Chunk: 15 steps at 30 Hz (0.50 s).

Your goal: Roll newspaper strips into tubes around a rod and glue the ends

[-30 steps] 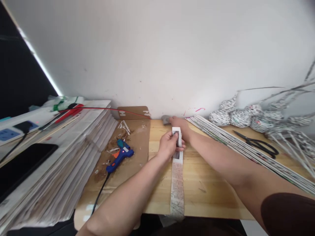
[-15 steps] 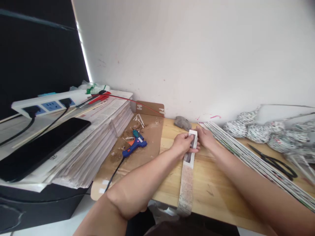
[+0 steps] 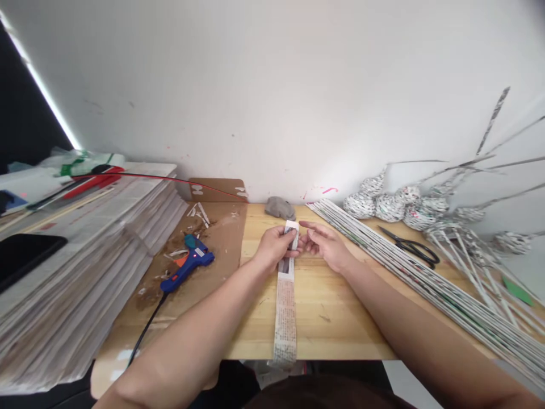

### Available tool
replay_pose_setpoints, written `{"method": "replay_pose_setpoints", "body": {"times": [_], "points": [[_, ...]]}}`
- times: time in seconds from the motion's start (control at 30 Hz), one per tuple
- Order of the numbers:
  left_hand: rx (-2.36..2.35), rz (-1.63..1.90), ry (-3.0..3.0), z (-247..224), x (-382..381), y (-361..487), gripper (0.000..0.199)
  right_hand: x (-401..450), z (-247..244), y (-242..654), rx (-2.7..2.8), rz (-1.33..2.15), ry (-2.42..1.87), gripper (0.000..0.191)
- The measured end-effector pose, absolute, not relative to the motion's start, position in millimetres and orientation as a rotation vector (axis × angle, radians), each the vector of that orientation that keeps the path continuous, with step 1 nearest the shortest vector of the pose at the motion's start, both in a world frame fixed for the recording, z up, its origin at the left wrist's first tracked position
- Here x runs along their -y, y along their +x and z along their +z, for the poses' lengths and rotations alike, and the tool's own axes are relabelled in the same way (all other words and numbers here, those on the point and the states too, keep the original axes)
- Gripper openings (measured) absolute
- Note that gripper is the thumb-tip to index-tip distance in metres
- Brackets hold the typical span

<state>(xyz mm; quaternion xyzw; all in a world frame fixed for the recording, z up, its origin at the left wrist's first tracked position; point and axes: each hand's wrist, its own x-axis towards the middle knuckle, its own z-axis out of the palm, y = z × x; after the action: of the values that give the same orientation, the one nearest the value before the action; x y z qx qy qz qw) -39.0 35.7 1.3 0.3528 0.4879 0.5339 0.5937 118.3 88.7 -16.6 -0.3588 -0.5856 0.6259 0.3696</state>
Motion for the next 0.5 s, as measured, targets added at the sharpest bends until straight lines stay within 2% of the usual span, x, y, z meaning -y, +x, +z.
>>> {"method": "replay_pose_setpoints", "body": {"times": [0.07, 0.27, 0.5], "points": [[-1.146, 1.214, 0.857, -2, -36, -38, 0.015, -86, -13, 119, 1.547, 1.590, -0.905, 0.047], [-1.186, 1.193, 1.022, -6, -34, -34, 0.017, -80, -9, 116, 1.678, 1.506, -0.940, 0.033], [-1.241, 1.189, 1.141, -10, -32, -32, 0.020, -79, -8, 115, 1.580, 1.465, -0.982, 0.029]]}}
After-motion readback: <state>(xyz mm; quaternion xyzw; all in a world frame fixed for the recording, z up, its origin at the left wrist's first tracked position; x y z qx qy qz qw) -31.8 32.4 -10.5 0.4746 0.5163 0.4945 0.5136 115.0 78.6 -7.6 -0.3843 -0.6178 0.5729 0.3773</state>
